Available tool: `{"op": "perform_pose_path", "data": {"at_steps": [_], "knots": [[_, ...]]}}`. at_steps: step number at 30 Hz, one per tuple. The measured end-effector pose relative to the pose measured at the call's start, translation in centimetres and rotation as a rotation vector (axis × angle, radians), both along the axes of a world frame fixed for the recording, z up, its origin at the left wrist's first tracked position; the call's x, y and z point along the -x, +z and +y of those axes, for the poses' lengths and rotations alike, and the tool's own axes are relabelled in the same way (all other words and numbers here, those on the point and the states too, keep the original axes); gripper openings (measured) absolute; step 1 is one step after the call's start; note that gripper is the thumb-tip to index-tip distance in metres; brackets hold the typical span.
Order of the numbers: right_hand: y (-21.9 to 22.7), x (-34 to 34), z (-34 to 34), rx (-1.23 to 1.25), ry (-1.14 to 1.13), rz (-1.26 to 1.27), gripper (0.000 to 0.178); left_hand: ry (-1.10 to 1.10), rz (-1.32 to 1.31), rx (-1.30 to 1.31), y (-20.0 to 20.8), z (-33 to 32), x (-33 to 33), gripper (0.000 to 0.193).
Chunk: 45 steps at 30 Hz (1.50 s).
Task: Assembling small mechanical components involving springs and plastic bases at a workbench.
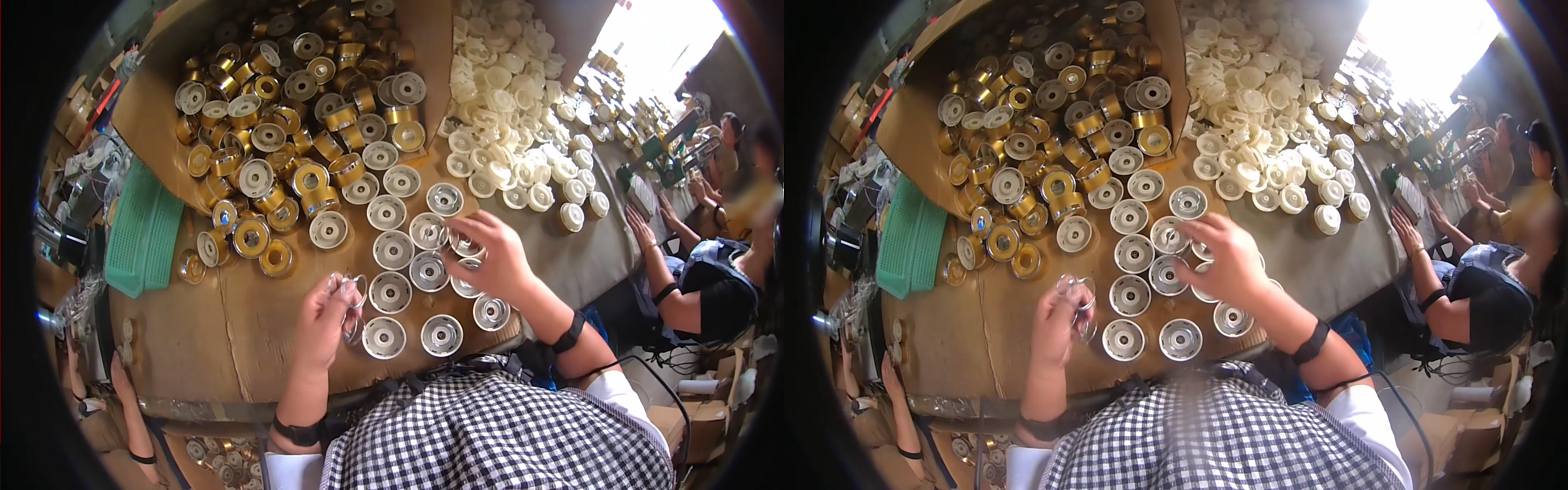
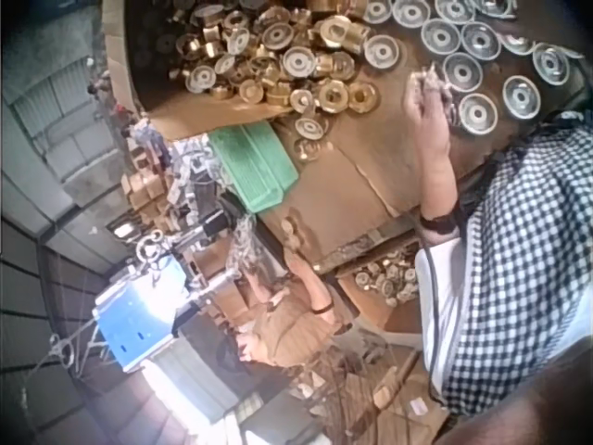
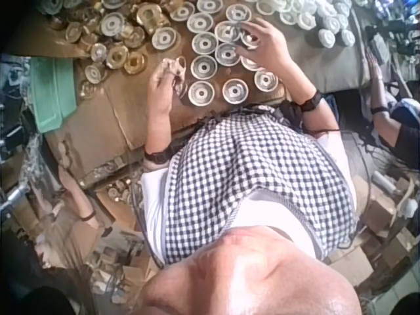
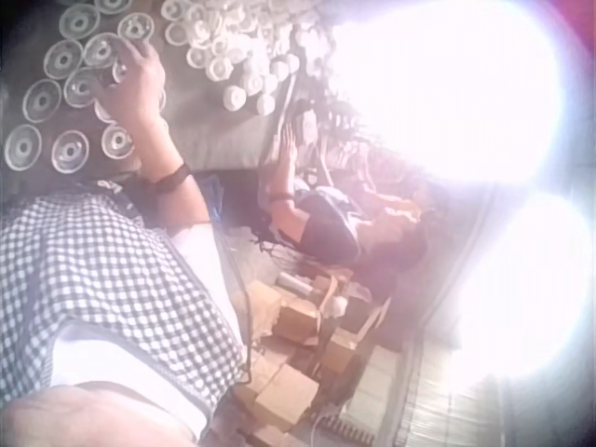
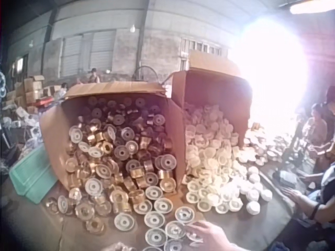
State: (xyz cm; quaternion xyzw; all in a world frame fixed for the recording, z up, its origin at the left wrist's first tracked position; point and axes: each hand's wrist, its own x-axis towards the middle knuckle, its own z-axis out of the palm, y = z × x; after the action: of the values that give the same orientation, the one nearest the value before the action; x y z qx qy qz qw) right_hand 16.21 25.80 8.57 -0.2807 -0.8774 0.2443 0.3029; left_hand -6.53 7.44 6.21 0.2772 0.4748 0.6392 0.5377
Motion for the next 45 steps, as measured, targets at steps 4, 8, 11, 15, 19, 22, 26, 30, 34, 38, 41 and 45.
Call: {"op": "perform_pose_path", "data": {"at_steps": [4, 8, 11, 15, 19, 22, 26, 30, 34, 38, 41, 45], "knots": [[-1.8, 1.0, 2.9, -0.036, -0.013, -0.262, 0.05, 0.171, 1.035, 0.113, 0.8, 3.7, -0.4, 0.02], [-3.3, 2.4, 3.8, -0.089, -0.01, -0.404, 0.051, 0.128, 1.483, 0.14, -0.6, 7.4, -0.6, 0.022], [-1.9, 3.1, 2.2, -0.062, 0.047, -0.246, 0.053, 0.078, 1.632, 0.186, -1.8, 8.5, -0.3, 0.024], [0.3, 3.7, -0.5, 0.317, 0.338, 0.11, 0.047, -0.024, 1.411, 0.188, 0.1, 8.5, -1.2, 0.023], [-0.1, 4.1, 0.5, 0.297, 0.451, 0.143, 0.037, -0.191, 1.153, 0.078, 1.0, 7.5, -0.8, 0.028], [-0.6, 4.7, 0.8, 0.267, 0.397, 0.105, 0.02, -0.096, 0.474, 0.043, -0.8, 5.8, 0.5, 0.025], [-3.2, 5.2, 1.6, 0.062, 0.254, -0.082, 0.021, 0.201, -0.223, 0.095, -0.6, 3.8, 2.8, 0.027], [-4.3, 6.5, 1.2, -0.081, 0.251, -0.232, 0.03, 0.186, -0.649, 0.092, -1.9, 2.2, 3.0, 0.032], [-3.4, 5.7, 0.3, -0.122, 0.211, -0.359, 0.034, 0.133, -0.708, 0.056, -1.1, 1.5, 2.4, 0.029], [-0.7, 4.1, -0.9, -0.106, 0.166, -0.191, 0.032, 0.152, -0.341, -0.006, -0.4, 2.0, 0.1, 0.029], [1.1, 0.8, -0.8, -0.139, 0.113, -0.047, 0.031, -0.024, 0.21, -0.022, -0.8, 2.0, -1.0, 0.037], [2.9, -8.0, -1.1, 0.094, -0.118, -0.13, 0.022, -0.1, 0.701, -0.053, -2.0, 3.5, -2.5, 0.034]]}}
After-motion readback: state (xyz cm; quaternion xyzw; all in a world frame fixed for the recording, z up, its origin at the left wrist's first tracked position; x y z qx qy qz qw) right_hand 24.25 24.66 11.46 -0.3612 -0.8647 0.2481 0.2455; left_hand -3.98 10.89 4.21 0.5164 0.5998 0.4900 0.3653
